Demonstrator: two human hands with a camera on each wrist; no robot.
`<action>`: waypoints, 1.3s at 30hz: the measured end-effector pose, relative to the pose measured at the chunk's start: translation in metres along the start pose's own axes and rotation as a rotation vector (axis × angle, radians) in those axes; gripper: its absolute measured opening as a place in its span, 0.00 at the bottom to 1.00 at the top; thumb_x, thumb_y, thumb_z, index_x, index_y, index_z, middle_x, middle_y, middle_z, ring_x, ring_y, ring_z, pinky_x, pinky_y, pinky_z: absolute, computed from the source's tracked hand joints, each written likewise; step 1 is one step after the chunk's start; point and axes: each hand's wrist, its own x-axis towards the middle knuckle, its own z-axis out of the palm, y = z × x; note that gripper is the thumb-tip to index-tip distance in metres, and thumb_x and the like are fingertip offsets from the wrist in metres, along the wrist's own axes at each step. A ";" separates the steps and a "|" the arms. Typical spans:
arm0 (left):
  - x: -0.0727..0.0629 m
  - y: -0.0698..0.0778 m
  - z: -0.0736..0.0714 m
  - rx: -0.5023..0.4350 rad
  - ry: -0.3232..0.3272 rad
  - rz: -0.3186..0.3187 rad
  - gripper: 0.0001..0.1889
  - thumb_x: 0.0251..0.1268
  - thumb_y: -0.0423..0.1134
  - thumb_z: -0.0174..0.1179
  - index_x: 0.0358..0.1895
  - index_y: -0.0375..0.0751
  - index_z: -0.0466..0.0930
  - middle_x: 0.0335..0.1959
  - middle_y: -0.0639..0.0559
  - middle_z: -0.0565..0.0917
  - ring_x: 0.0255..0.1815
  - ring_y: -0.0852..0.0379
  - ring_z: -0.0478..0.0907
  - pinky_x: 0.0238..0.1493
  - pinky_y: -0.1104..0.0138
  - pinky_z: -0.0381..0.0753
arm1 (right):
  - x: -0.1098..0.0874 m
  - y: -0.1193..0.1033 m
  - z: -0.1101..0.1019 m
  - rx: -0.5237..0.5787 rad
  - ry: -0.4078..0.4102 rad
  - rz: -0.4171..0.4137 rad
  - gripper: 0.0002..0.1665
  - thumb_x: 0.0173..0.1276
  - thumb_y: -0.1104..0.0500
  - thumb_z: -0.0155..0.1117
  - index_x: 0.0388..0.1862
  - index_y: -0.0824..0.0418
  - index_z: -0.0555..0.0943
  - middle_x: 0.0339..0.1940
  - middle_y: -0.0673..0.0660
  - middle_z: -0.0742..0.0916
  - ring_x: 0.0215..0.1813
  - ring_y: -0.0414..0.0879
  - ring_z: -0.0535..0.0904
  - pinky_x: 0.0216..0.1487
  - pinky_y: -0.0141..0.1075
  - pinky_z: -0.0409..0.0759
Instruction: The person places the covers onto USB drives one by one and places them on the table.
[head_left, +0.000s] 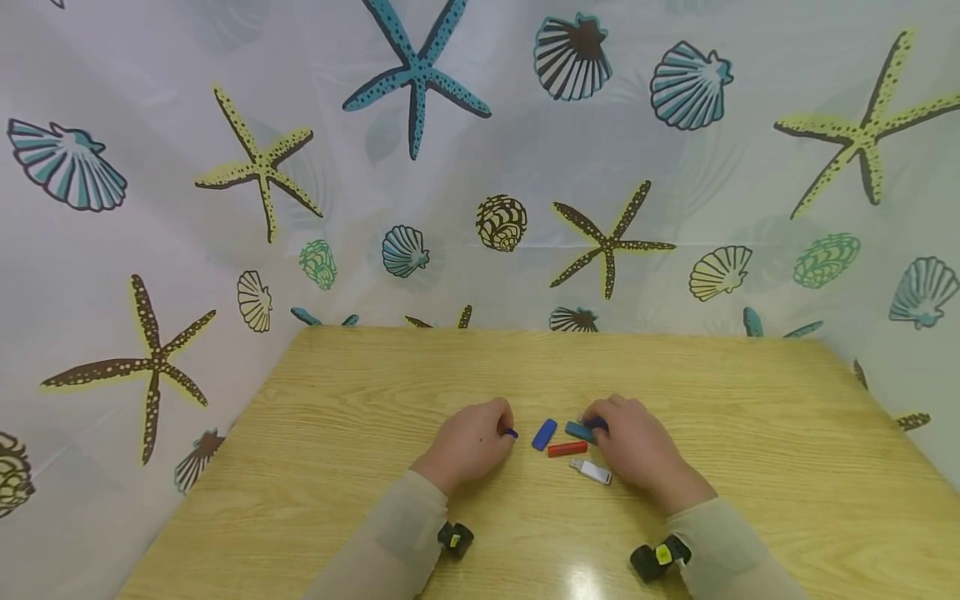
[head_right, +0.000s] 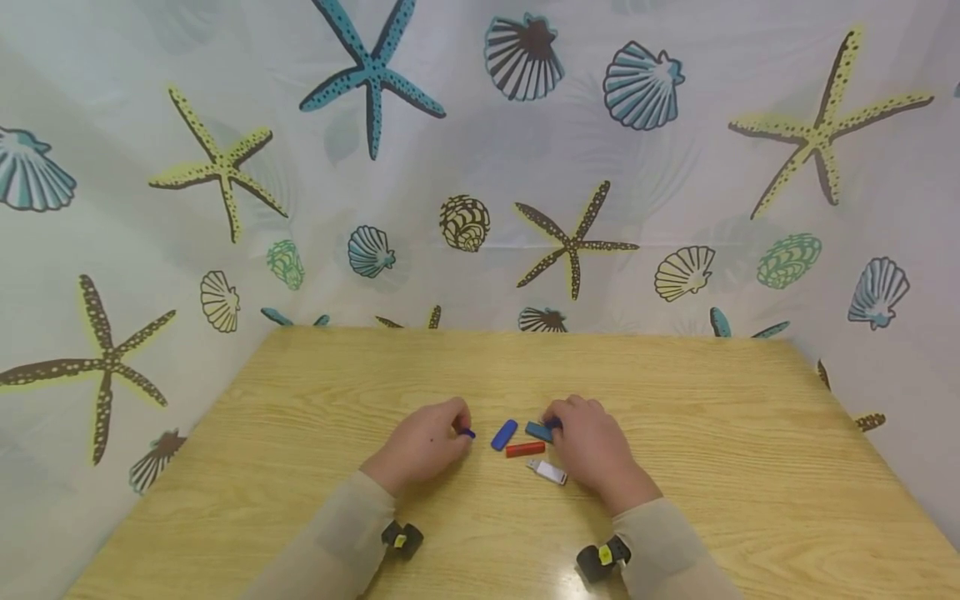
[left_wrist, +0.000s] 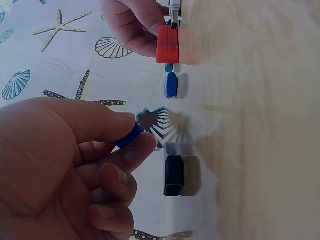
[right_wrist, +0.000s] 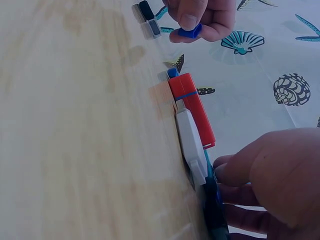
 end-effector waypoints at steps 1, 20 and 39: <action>0.000 0.000 0.000 -0.003 0.001 -0.001 0.05 0.70 0.44 0.64 0.41 0.52 0.77 0.30 0.61 0.77 0.30 0.58 0.74 0.35 0.63 0.75 | 0.000 0.000 -0.001 -0.001 0.000 0.003 0.11 0.69 0.66 0.63 0.48 0.58 0.85 0.42 0.53 0.83 0.47 0.55 0.79 0.49 0.53 0.78; 0.000 -0.001 -0.001 -0.027 0.009 0.069 0.05 0.72 0.42 0.62 0.47 0.51 0.83 0.39 0.61 0.81 0.39 0.61 0.76 0.48 0.61 0.78 | 0.001 0.001 -0.006 -0.044 -0.056 0.110 0.08 0.67 0.62 0.68 0.45 0.59 0.85 0.37 0.53 0.82 0.36 0.47 0.77 0.42 0.49 0.80; -0.002 0.000 -0.004 -0.118 -0.008 0.145 0.10 0.75 0.44 0.60 0.52 0.51 0.86 0.41 0.63 0.81 0.39 0.63 0.75 0.46 0.63 0.77 | 0.002 -0.028 -0.004 0.261 -0.013 -0.022 0.03 0.71 0.60 0.68 0.41 0.53 0.83 0.35 0.45 0.82 0.35 0.43 0.75 0.41 0.42 0.76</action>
